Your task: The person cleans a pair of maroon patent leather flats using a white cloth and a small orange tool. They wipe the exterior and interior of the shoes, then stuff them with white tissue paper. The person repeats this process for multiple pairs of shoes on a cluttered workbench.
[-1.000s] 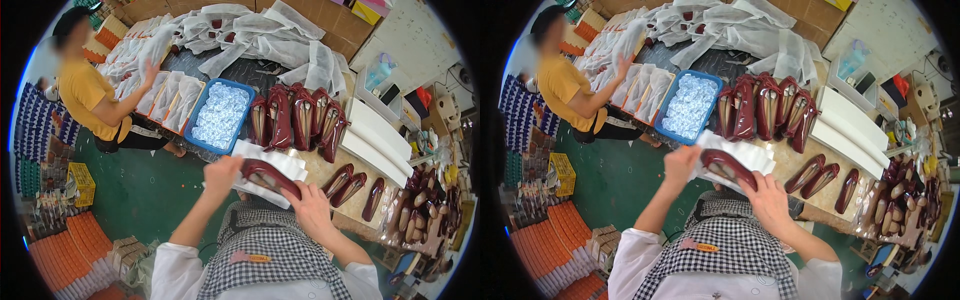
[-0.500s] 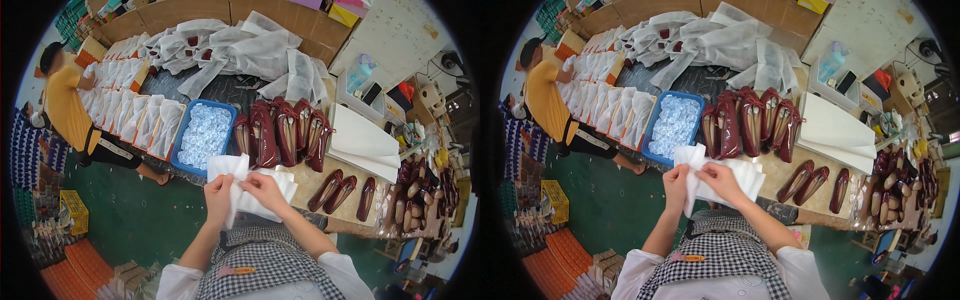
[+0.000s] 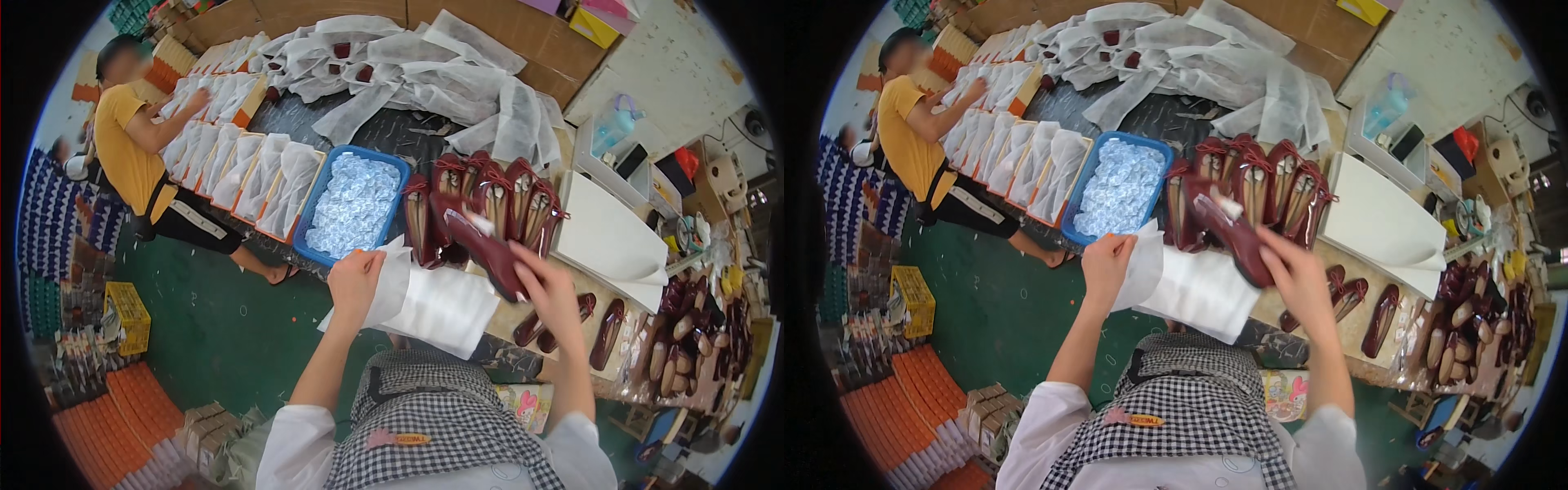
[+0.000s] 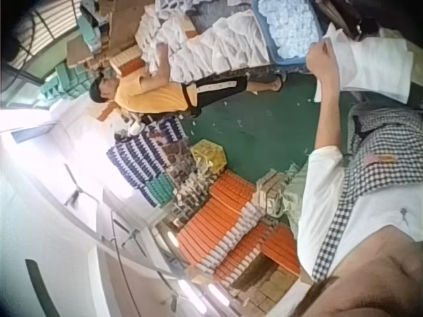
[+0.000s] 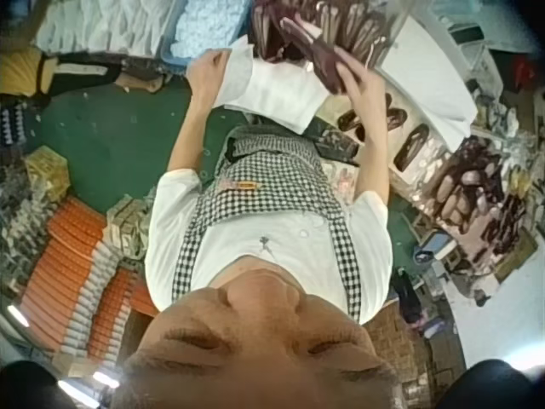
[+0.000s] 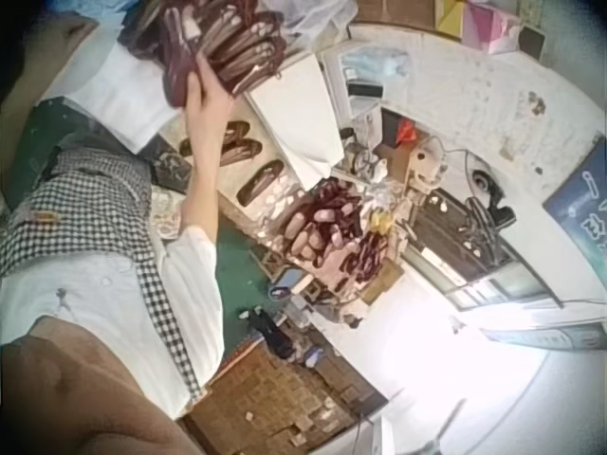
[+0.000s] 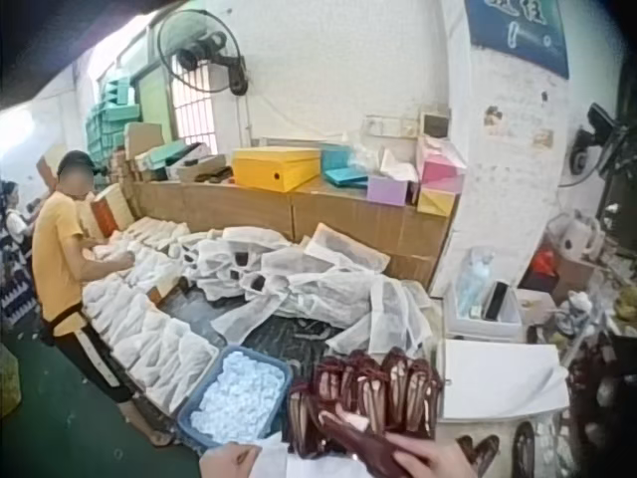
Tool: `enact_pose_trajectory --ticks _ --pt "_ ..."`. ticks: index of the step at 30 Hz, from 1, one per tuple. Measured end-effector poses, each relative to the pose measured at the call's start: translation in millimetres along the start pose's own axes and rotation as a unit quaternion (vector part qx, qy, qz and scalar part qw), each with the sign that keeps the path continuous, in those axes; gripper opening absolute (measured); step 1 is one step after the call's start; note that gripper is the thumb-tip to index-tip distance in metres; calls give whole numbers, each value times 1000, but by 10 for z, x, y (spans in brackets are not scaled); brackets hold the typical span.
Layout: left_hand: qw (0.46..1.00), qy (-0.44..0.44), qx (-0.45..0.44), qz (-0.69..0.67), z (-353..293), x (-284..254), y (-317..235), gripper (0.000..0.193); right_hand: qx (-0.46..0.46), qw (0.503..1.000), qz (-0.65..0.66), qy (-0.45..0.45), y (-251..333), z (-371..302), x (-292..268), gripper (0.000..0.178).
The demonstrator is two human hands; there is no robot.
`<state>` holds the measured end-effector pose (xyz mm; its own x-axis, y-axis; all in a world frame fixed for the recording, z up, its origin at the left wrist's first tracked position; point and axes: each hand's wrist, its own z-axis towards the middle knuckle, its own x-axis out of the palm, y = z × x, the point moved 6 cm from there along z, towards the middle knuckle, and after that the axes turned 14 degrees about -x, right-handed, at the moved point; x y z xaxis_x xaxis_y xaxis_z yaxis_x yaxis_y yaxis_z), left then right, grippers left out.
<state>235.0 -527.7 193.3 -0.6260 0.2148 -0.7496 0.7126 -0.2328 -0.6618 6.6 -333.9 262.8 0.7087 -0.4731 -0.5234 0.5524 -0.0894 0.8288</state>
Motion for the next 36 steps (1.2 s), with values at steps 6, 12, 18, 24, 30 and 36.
enact_pose_trajectory --ticks 6,12,18,24,30,36 --pt "988 95 108 -48 -487 192 -548 11 -49 992 -27 116 341 -614 416 28" --pt "975 57 65 -203 -589 -174 -756 6 139 775 557 -266 -229 360 1055 39" --pt "912 147 -148 -354 -349 110 -230 18 71 942 322 63 -93 51 1493 12" --pt "925 139 -141 -324 -158 81 -17 16 -24 986 -62 -151 -971 -171 670 34" --pt "980 99 -37 -169 -79 213 -290 12 141 943 270 -134 -967 -113 613 57" --pt "994 53 32 -94 -71 258 -299 14 -54 959 -107 258 312 -736 147 43"
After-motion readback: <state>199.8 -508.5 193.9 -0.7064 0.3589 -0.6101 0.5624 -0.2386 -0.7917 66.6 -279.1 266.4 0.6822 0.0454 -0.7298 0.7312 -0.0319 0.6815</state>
